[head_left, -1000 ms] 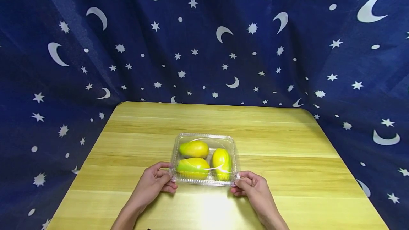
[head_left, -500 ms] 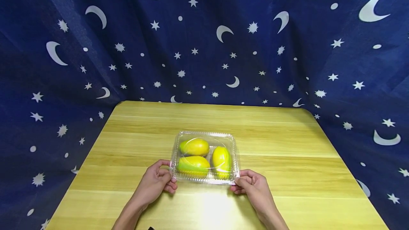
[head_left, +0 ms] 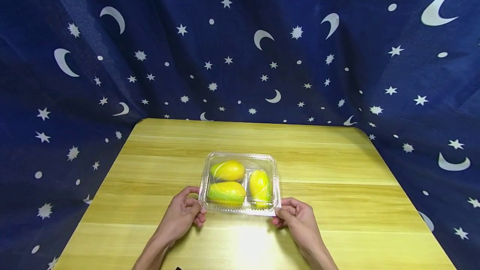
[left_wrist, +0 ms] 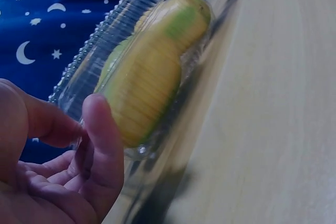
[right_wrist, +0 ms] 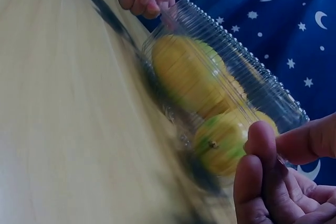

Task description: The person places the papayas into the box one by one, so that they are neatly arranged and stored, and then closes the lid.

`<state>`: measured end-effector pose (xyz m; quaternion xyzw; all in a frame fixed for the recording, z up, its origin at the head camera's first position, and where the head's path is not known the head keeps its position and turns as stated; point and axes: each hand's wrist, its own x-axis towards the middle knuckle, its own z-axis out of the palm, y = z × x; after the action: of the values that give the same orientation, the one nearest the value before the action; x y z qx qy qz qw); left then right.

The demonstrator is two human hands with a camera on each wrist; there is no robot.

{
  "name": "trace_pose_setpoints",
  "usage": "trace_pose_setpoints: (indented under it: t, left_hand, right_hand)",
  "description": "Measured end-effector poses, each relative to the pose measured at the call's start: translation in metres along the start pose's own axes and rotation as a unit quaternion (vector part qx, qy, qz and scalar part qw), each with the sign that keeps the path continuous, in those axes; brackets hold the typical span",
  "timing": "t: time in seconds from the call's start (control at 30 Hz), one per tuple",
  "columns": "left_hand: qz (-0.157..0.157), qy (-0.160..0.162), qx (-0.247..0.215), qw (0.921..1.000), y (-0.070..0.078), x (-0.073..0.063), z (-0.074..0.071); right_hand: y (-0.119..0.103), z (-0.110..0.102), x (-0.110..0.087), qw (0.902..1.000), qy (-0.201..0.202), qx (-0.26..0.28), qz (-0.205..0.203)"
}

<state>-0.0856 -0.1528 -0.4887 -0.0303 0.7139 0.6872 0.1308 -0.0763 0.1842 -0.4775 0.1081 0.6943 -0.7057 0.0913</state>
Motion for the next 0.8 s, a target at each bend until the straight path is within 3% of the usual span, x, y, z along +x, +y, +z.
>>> trace_pose_setpoints:
  t: [0.43,0.8]
  left_hand:
    - [0.002,0.044,-0.004,0.999,-0.0023,0.0008,0.0052]
    - [-0.023,0.015,-0.005,0.9996,0.0044,0.0037,0.0034]
  right_hand:
    - [-0.0036,0.0096,0.0031,0.9994,0.032,0.006,-0.008]
    - [0.0009,0.0042,0.0085,0.9997,0.019,0.01,0.009]
